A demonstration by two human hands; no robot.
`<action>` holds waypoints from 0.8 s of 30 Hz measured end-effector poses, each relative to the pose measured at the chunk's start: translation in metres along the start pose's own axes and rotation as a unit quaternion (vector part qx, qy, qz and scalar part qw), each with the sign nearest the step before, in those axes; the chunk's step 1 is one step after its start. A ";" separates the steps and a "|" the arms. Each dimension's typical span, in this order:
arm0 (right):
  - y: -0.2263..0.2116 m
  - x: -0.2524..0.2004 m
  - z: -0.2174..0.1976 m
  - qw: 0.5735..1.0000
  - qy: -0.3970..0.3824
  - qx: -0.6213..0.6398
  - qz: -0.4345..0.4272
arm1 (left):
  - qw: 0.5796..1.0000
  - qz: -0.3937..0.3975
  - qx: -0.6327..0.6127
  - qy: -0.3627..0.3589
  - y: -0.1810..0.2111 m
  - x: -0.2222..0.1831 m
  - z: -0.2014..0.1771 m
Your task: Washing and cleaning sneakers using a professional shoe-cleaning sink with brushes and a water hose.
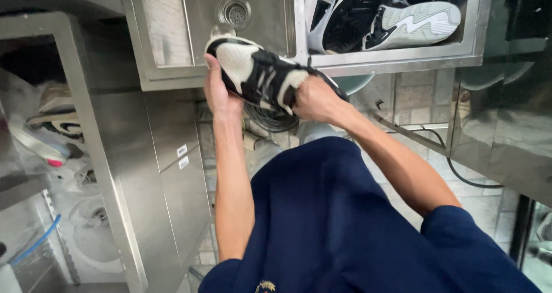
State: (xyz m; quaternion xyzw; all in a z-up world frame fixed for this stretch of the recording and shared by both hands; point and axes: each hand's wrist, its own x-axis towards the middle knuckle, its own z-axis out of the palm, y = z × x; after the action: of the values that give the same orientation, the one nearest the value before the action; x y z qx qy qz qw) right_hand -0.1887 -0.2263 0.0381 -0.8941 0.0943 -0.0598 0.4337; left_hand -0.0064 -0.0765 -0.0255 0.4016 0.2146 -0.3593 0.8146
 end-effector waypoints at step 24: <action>-0.038 -0.022 -0.152 0.910 -0.075 -0.406 -0.025 | 0.995 -0.053 0.046 0.074 -0.011 0.045 -0.046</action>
State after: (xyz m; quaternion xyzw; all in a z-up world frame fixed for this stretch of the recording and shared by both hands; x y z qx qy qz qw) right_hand -0.2341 -0.3143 0.1614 -0.9969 0.0558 0.0399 0.0374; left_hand 0.0121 -0.0624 -0.0866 0.4521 0.2782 -0.3809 0.7571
